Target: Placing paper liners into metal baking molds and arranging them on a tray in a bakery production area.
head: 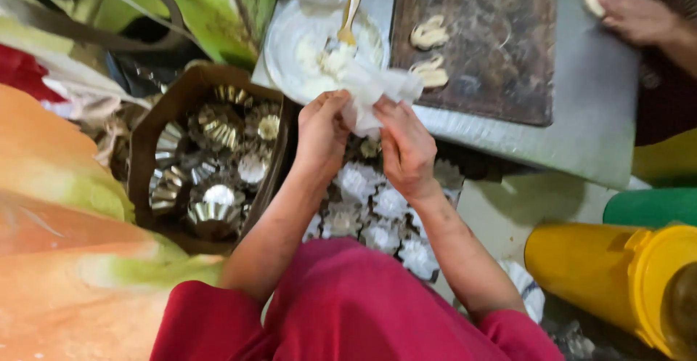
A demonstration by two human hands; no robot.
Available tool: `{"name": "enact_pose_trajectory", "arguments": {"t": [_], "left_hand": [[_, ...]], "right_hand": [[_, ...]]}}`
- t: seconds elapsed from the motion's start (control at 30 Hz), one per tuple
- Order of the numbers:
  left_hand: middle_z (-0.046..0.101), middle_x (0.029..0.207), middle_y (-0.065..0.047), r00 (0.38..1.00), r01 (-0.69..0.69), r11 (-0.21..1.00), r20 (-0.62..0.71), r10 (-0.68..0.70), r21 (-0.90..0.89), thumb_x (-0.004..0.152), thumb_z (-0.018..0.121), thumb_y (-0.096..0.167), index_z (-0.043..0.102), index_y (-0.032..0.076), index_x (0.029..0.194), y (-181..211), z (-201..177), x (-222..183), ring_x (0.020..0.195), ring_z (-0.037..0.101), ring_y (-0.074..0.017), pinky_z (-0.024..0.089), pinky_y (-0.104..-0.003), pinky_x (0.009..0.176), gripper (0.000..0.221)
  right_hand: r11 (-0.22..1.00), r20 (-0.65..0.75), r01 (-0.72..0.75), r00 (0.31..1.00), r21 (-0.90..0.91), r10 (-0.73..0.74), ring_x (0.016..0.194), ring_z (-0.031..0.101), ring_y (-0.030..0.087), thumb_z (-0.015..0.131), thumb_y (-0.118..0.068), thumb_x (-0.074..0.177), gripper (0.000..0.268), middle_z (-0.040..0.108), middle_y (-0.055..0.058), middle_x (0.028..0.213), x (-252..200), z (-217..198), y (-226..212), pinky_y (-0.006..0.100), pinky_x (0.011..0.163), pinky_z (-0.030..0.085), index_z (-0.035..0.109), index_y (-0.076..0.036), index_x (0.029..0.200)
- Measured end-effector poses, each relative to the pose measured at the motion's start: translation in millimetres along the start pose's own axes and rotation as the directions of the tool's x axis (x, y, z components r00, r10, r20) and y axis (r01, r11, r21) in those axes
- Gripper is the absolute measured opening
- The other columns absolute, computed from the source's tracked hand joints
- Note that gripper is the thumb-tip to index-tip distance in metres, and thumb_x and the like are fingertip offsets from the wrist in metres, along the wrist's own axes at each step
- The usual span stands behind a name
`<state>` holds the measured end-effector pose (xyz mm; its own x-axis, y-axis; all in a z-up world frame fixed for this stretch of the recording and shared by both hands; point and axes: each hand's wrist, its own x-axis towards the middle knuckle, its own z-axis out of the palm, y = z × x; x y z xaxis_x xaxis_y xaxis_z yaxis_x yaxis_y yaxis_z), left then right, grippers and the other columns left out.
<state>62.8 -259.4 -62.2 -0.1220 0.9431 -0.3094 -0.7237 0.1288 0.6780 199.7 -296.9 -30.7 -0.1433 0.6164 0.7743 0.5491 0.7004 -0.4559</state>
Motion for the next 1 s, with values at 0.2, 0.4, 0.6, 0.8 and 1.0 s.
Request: {"name": "enact_pose_trajectory", "arguments": {"t": [0.2,0.4,0.6,0.8,1.0], "left_hand": [[0.068,0.085,-0.012,0.931,-0.105,0.788,-0.218,0.292,0.606,0.094,0.07,0.022,0.072,0.005,0.099,6.1,-61.8,-43.8,0.088,0.066,-0.0183,0.055,-0.04,0.085,0.017],[0.075,0.095,-0.013,0.64,-0.604,0.216,0.305,0.706,0.767,0.098,0.069,0.004,0.069,0.004,0.103,-79.3,-122.4,-31.8,0.09,0.075,-0.0312,0.059,-0.039,0.082,0.005],[0.072,0.101,-0.017,0.407,-0.731,-0.394,0.819,0.404,0.557,0.095,0.063,0.008,0.066,0.004,0.084,-181.2,-181.3,54.0,0.104,0.07,-0.0336,0.053,-0.052,0.1,0.012],[0.063,0.08,-0.014,0.585,-0.634,-0.455,0.773,0.246,0.625,0.087,0.069,0.007,0.066,0.006,0.08,-175.0,-207.1,55.4,0.09,0.068,-0.0336,0.052,-0.049,0.092,0.007],[0.065,0.078,-0.015,0.65,-0.599,-0.478,0.739,0.178,0.642,0.077,0.076,0.006,0.067,0.007,0.081,-164.9,-199.3,45.9,0.094,0.071,-0.036,0.046,-0.057,0.096,0.01]], "right_hand": [[0.882,0.238,-0.464,0.869,0.088,0.433,0.084,0.076,0.034,0.071,-0.004,0.096,0.009,0.078,0.009,0.086,-127.4,-0.3,30.1,0.045,0.076,0.061,0.078,-0.008,0.101],[0.581,0.119,-0.798,0.569,-0.158,0.814,0.09,0.073,0.038,0.067,-0.015,0.103,0.013,0.076,0.017,0.088,-220.9,-9.9,93.1,0.051,0.075,0.051,0.079,-0.01,0.102],[0.931,0.168,-0.324,0.921,-0.169,0.351,0.097,0.071,0.041,0.062,-0.007,0.103,0.023,0.075,0.02,0.115,-188.7,37.8,132.8,0.051,0.084,0.057,0.073,-0.003,0.122],[0.782,0.506,-0.124,0.698,-0.611,0.507,0.068,0.071,0.033,0.068,-0.026,0.091,0.012,0.068,0.008,0.069,-219.1,87.3,161.1,0.047,0.06,0.055,0.076,-0.017,0.09],[0.781,0.566,-0.012,0.683,-0.624,0.462,0.08,0.07,0.019,0.065,-0.036,0.09,0.026,0.068,-0.01,0.09,-237.3,78.8,153.7,0.04,0.073,0.051,0.067,-0.036,0.116]]}}
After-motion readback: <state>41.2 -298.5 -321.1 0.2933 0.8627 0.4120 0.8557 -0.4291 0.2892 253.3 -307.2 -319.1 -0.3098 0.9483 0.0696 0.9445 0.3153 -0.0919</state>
